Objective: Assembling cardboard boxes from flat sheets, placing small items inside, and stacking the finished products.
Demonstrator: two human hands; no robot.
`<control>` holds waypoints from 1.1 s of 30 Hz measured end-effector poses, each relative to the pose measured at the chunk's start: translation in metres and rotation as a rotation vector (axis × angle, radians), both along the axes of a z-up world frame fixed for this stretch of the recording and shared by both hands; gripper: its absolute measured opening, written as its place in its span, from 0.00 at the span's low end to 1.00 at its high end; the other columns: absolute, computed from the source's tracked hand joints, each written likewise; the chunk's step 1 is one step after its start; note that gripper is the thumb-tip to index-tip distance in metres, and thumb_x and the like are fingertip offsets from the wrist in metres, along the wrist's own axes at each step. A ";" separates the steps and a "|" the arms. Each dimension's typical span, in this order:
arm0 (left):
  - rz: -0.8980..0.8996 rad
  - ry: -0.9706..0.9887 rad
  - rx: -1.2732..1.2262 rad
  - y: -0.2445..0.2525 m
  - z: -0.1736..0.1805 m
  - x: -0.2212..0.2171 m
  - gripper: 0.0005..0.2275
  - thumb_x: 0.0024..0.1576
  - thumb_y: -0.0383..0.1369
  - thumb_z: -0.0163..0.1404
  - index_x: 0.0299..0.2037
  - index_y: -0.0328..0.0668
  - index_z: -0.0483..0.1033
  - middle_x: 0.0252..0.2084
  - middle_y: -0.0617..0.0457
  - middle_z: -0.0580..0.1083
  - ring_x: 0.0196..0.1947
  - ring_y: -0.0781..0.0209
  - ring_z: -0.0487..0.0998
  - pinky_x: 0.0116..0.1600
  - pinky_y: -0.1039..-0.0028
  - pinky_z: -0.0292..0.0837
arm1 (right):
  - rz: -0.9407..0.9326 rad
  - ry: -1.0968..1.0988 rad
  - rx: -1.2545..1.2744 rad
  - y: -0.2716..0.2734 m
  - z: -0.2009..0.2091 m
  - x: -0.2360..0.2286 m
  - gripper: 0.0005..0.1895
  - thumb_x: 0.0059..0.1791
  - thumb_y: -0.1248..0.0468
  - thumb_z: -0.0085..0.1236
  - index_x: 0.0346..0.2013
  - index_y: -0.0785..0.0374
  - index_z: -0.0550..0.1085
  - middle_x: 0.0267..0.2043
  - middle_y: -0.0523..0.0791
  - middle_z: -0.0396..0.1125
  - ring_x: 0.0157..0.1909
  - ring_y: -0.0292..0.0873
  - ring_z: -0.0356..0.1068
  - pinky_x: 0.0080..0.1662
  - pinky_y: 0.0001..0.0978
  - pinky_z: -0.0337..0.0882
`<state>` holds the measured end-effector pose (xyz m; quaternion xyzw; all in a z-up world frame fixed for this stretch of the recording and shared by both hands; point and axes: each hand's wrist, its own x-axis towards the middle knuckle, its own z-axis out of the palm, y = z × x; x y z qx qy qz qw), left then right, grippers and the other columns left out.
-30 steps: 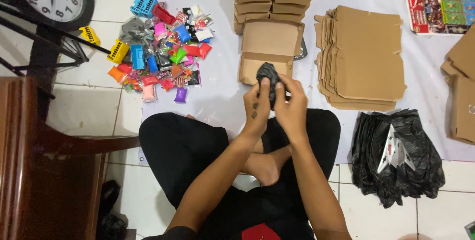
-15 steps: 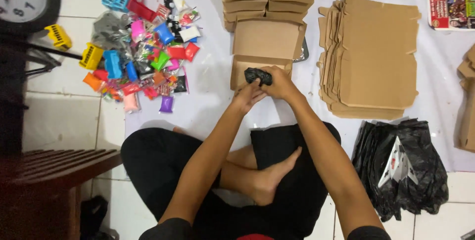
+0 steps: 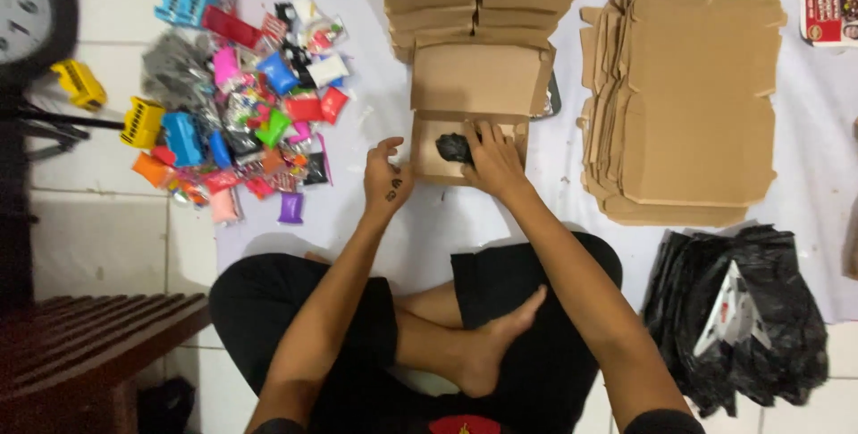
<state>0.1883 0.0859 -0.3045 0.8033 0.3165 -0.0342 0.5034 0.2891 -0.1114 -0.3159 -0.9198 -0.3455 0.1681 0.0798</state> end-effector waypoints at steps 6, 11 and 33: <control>0.148 -0.123 0.064 -0.031 0.020 0.021 0.23 0.50 0.19 0.49 0.57 0.48 0.73 0.62 0.43 0.60 0.61 0.40 0.69 0.66 0.50 0.66 | 0.019 -0.173 0.102 0.006 0.009 -0.017 0.31 0.48 0.62 0.62 0.66 0.65 0.68 0.66 0.54 0.58 0.65 0.57 0.58 0.57 0.51 0.63; -0.471 -0.037 0.433 -0.056 -0.005 0.034 0.15 0.60 0.27 0.51 0.58 0.50 0.75 0.56 0.46 0.71 0.55 0.50 0.74 0.58 0.63 0.74 | 0.005 -0.156 0.158 0.000 -0.021 -0.009 0.23 0.46 0.70 0.60 0.57 0.62 0.76 0.53 0.47 0.70 0.60 0.49 0.67 0.55 0.36 0.73; -0.081 -0.244 -0.141 0.005 -0.057 0.056 0.38 0.60 0.43 0.55 0.75 0.35 0.48 0.72 0.30 0.56 0.67 0.29 0.65 0.69 0.46 0.64 | -0.670 0.297 0.142 -0.080 -0.034 -0.030 0.31 0.52 0.52 0.47 0.68 0.61 0.64 0.43 0.59 0.76 0.53 0.64 0.74 0.54 0.62 0.72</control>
